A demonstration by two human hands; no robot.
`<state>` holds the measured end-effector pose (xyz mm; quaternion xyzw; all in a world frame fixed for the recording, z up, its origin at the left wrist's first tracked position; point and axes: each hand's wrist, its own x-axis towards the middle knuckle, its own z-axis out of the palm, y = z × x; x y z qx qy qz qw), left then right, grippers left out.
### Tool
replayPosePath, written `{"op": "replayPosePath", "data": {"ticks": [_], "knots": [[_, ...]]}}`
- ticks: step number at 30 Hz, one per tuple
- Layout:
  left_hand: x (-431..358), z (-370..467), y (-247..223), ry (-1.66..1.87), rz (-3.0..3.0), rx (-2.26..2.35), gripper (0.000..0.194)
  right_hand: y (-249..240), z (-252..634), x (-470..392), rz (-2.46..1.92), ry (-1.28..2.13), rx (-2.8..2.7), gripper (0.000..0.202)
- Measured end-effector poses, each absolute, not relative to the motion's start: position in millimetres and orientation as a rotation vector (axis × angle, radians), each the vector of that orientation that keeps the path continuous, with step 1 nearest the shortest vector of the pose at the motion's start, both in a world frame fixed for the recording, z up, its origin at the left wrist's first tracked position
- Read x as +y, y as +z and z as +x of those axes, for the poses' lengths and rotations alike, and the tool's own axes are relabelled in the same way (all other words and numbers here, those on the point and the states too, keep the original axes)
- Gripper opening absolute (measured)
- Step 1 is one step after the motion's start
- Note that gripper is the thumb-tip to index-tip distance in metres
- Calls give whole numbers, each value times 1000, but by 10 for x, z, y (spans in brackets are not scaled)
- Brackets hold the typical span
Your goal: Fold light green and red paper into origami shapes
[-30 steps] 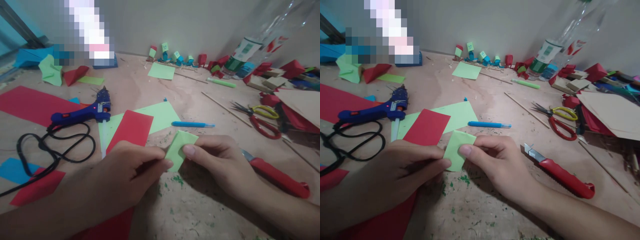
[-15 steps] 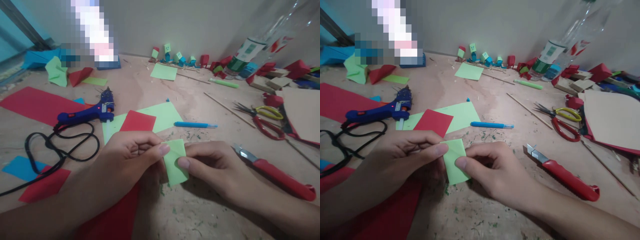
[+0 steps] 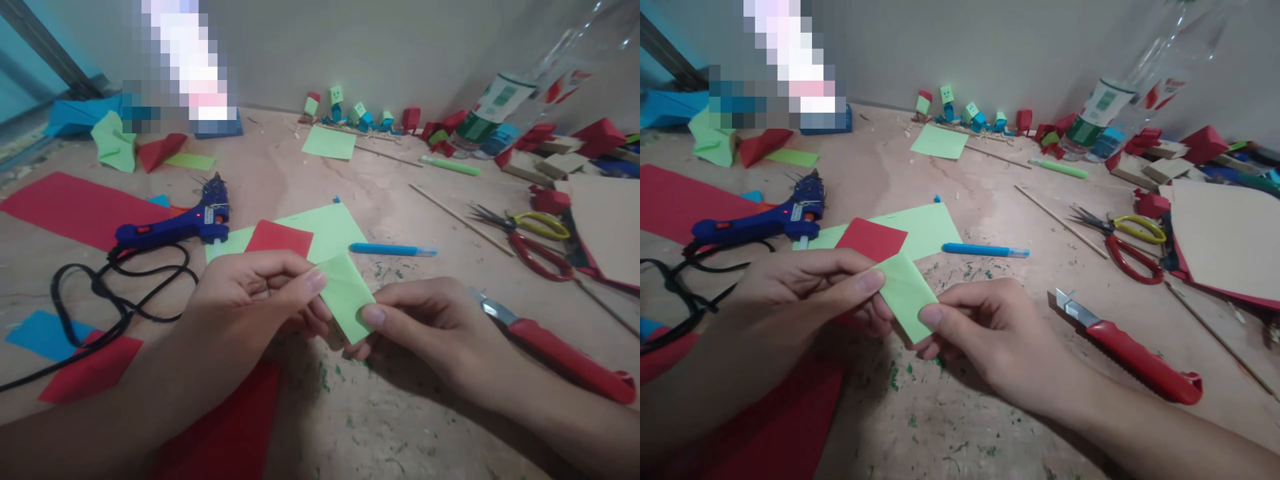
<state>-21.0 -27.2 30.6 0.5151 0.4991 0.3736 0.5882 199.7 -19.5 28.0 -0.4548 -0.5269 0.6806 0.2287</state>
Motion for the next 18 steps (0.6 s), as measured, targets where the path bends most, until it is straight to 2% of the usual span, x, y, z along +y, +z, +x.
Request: {"op": "replayPosePath", "data": {"ticks": [3, 8, 11, 14, 18], "knots": [[-259, -225, 286, 863, 1184, 1177, 28, 277, 2000, -186, -1254, 1846, -1496, 32], [-227, -254, 280, 749, 1315, 1141, 16, 331, 2031, -158, -1297, 1950, -1624, 37], [-212, -245, 303, 714, 1461, 1154, 21, 345, 2057, -147, -1296, 2037, -1691, 37], [-195, -267, 303, 777, 1478, 1233, 26, 315, 2082, -148, -1287, 2071, -1617, 37], [-159, -333, 247, 1009, 1232, 1339, 20, 267, 2102, -118, -1239, 2008, -1436, 40]]}}
